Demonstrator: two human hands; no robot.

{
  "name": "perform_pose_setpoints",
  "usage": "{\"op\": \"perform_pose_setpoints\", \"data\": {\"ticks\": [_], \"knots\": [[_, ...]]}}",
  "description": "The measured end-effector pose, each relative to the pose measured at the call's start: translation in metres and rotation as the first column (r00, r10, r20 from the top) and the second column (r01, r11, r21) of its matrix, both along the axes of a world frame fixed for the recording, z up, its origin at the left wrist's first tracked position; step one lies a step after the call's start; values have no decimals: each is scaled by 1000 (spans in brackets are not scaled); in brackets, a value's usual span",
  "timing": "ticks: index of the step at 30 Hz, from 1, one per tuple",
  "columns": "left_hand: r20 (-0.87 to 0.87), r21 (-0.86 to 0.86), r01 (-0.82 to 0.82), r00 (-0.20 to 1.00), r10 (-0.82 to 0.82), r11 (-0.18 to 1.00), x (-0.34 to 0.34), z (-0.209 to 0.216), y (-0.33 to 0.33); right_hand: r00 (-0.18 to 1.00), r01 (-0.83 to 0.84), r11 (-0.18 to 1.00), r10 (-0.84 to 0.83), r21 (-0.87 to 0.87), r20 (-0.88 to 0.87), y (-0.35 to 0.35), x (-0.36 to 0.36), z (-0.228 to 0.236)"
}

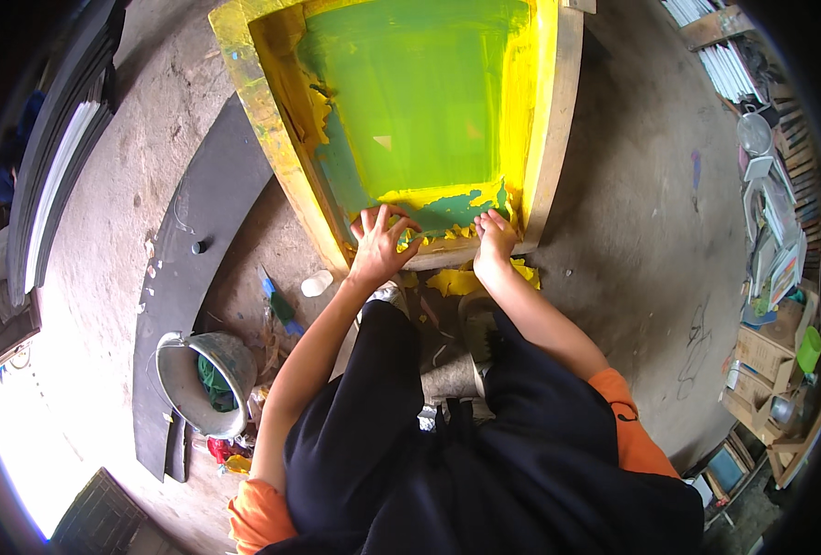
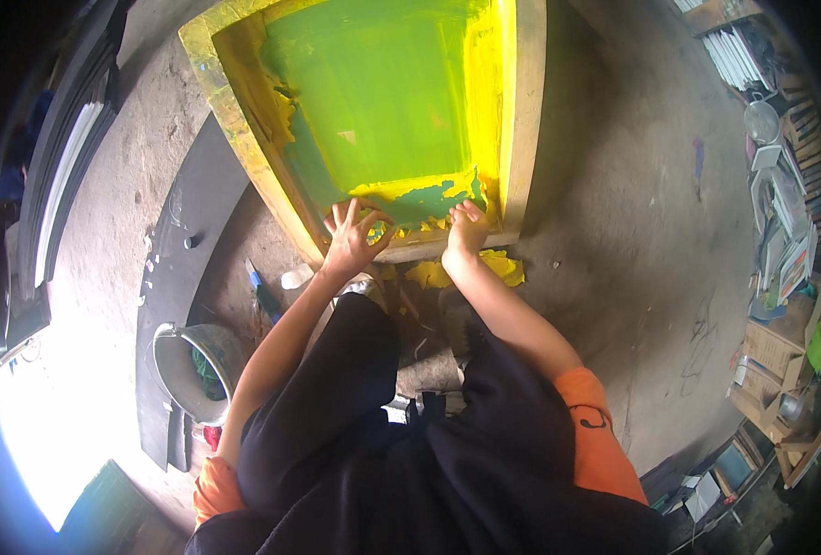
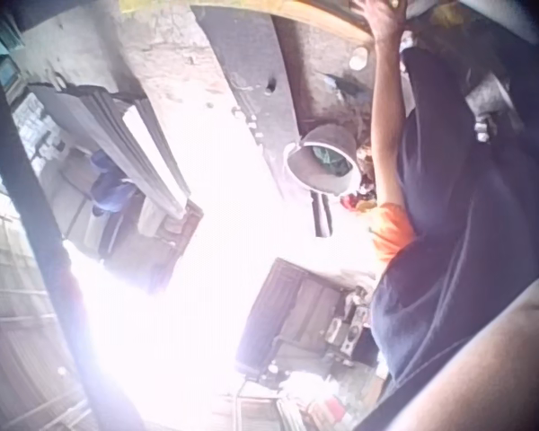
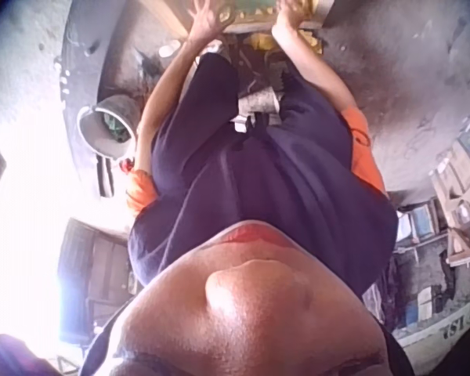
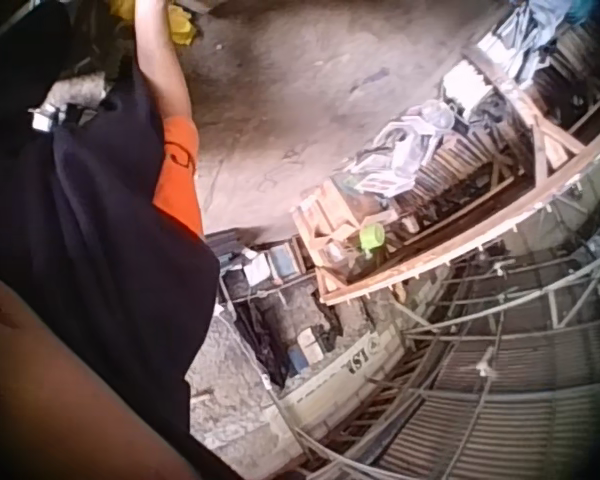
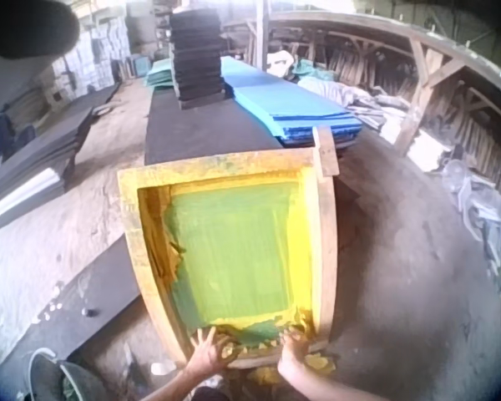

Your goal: The person applies yellow tape to the edges of a wooden frame containing a green surface. They press the tape along the perimeter and smooth it down with their fingers.

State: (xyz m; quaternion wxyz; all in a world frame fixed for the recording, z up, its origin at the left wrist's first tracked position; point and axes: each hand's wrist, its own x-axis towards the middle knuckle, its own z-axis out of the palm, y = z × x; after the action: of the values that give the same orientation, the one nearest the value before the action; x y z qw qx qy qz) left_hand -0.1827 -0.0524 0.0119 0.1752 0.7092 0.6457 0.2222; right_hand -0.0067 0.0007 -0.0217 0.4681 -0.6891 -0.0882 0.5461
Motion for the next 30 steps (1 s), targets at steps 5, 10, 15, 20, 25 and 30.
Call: {"op": "perform_pose_setpoints", "data": {"ticks": [5, 10, 15, 20, 25, 30], "knots": [[20, -22, -23, 1000, 24, 999, 1, 0, 0, 996, -82, 990, 85, 113, -16, -5, -6, 10], [-3, -8, -14, 1000, 14, 1000, 1, 1, -1, 992, 87, 995, -82, 44, -94, 3, -13, 12], [4, -22, -25, 1000, 25, 999, 1, 1, -2, 999, 36, 997, -34, -62, 36, 14, -8, 8], [5, -18, -21, 1000, 22, 1000, -1, 0, -3, 985, 52, 992, -31, -119, 172, 18, -14, 6], [31, -7, -1, 1000, 1, 1000, -1, 1, -2, 933, 42, 975, 39, -216, 357, 29, -14, -4], [84, -12, 4, 997, -3, 1000, -5, -3, -3, 893, 13, 963, 110, -271, 436, 33, -30, 21]]}}
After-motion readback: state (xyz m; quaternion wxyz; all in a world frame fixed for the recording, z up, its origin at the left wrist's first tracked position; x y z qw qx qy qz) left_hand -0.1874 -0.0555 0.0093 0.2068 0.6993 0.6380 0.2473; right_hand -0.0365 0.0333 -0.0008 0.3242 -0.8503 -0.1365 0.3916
